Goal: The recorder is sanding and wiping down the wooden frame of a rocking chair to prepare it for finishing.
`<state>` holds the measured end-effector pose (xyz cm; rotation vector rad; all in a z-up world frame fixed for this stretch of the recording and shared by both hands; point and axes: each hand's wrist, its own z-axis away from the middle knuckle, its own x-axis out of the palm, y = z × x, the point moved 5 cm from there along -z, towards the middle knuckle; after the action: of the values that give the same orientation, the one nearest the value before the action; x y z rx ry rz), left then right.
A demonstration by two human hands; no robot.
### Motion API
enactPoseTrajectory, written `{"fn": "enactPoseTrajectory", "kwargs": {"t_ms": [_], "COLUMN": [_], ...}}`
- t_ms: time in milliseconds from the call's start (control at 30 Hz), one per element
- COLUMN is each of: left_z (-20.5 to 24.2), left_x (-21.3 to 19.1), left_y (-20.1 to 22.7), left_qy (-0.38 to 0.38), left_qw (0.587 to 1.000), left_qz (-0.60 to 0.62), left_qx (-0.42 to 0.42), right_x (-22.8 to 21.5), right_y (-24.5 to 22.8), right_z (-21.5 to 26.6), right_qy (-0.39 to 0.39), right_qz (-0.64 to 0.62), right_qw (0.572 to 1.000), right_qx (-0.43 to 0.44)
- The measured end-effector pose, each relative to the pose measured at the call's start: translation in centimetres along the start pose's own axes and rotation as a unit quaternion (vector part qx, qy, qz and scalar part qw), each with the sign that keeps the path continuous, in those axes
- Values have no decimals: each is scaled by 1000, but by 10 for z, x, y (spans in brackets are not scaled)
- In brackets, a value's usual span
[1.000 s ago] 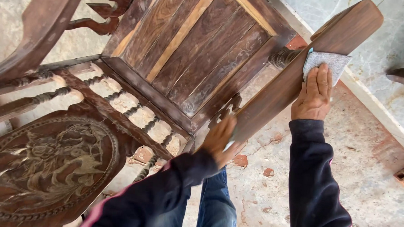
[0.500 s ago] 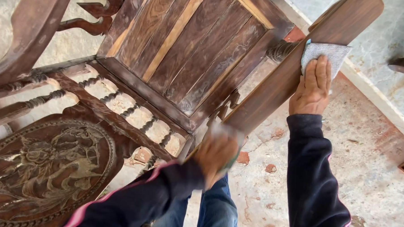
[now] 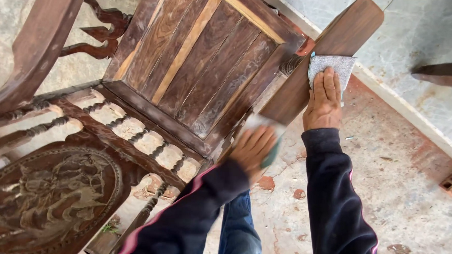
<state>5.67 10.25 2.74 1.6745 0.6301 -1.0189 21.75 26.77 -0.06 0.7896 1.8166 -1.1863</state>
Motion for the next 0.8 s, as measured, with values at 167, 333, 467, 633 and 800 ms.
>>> {"fn": "enactPoseTrajectory", "kwargs": {"t_ms": [167,333,467,633,800], "left_z": [92,-14,-3,135,161], "left_x": [-6,2,-4,-10,0], "left_y": [-9,-23,-30,-23,-22], "left_qy": [-100,-45,-56,-201,-187], "left_qw": [992,995,995,977,977], "left_qz": [-66,26,25,-53,-95], "left_qx": [-23,-90,-83,-38,-34], "right_x": [5,7,3,55,28], "right_y": [-2,-3,-6,-10,-142], "right_z": [4,3,0,66,168], "right_qy": [13,17,8,49,-182], "right_qz": [-8,5,6,-562,0], "right_qw": [1000,1000,1000,815,971], "right_qx": [21,20,9,130,-152]}}
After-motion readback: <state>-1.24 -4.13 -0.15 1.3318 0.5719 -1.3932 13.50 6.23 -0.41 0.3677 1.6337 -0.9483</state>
